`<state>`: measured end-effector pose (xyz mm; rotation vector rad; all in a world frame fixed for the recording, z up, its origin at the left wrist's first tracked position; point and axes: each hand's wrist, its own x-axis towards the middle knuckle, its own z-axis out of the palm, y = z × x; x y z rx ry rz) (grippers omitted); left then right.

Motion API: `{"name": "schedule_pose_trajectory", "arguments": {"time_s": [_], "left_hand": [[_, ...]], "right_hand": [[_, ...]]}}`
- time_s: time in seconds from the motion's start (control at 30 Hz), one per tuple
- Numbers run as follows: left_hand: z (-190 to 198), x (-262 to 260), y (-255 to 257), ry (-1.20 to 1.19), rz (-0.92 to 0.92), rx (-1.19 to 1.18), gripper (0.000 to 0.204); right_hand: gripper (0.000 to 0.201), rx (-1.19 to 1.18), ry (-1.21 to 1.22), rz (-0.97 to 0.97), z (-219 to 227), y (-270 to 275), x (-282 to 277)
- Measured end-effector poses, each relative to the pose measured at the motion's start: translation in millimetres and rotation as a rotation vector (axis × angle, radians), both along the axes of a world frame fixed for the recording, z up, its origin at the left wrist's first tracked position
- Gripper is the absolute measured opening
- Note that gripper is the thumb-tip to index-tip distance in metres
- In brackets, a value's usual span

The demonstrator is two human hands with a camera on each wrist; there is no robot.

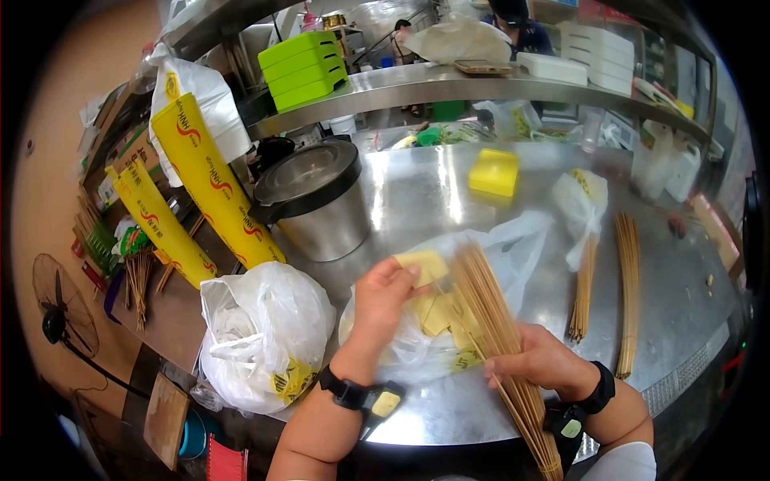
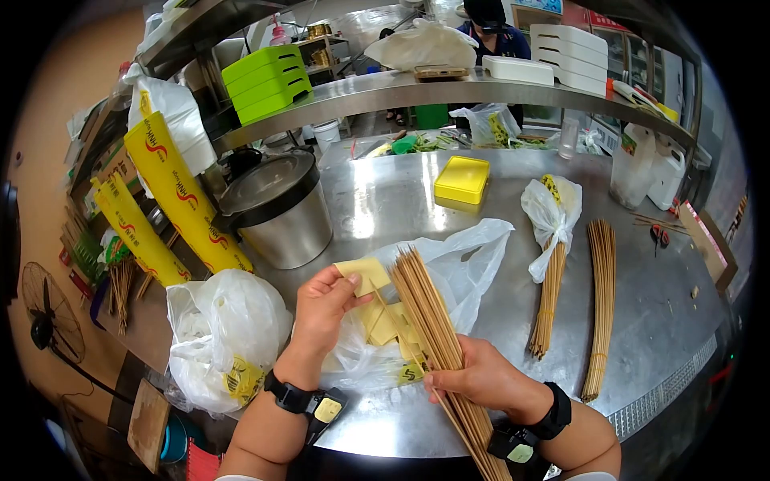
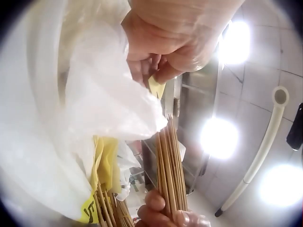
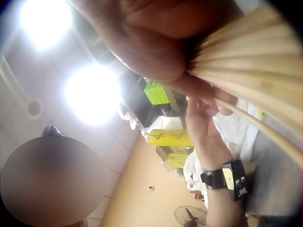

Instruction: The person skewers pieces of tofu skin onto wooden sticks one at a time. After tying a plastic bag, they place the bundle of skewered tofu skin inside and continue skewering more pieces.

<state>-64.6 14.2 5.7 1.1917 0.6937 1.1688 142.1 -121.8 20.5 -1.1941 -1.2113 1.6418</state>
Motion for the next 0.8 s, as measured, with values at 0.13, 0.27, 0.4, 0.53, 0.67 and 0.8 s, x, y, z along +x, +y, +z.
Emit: {"name": "schedule_pose_trajectory", "arguments": {"time_s": [0.13, 0.27, 0.4, 0.53, 0.67, 0.8], "left_hand": [[0, 2, -2, 0.014, -0.010, 0.075, 0.018], [6, 2, -7, 0.100, -0.046, 0.096, 0.020], [10, 3, -12, 0.143, -0.089, 0.042, 0.022], [4, 5, -12, 0.096, -0.155, 0.024, 0.031], [1, 7, -10, 0.023, -0.069, -0.009, 0.043], [1, 11, -14, -0.012, 0.053, 0.007, 0.049]], "right_hand": [[0.019, -0.006, -0.011, -0.005, 1, 0, 0], [0.020, -0.008, 0.017, -0.011, 0, 1, 0], [0.020, -0.004, 0.045, -0.007, -1, 1, 1], [0.020, -0.025, 0.037, -0.025, 3, 1, -1], [0.020, -0.017, 0.037, -0.016, 3, 1, -1], [0.020, -0.015, 0.020, -0.009, 2, 1, -1]]}}
